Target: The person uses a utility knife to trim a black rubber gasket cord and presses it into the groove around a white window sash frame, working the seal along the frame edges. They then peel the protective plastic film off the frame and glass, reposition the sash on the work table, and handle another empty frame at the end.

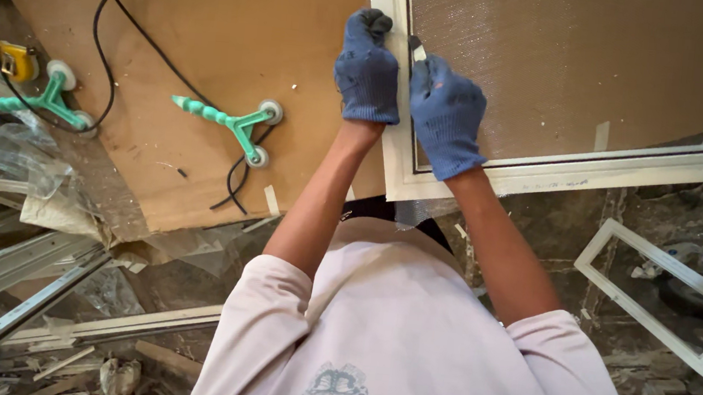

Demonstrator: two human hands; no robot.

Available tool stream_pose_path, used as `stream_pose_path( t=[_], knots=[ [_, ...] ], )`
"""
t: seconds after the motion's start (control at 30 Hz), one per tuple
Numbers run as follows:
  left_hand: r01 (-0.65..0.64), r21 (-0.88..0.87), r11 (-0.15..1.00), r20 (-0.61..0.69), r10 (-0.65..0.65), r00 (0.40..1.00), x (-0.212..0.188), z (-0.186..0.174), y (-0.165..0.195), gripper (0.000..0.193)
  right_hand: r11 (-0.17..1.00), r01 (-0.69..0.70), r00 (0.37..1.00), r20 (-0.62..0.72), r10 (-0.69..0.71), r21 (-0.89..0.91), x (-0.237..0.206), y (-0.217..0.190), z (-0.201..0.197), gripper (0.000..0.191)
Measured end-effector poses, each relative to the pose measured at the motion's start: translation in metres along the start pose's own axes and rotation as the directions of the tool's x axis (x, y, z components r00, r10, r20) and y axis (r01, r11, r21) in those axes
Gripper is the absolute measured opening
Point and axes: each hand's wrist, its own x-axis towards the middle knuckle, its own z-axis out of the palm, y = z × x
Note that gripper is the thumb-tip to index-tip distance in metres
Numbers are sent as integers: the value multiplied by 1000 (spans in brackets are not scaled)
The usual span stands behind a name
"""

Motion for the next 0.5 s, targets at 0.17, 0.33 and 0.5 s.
stream_pose_path(
  t=[0.17, 0.33, 0.5],
  knots=[
    [-29, 68, 997, -31, 31, 999, 6, -1, 7, 19, 997, 44, 992, 114, -51, 63, 2, 12, -3, 21],
    [-22, 155, 988, -51, 30, 998, 8, 4, 0, 11, 994, 79, 990, 112, -87, 78, -10, 13, -8, 19],
    [-39, 455, 890, -6, 47, 999, 7, 11, -18, 8, 999, 33, 976, 215, -40, 36, -52, 11, -25, 22]
  ],
)
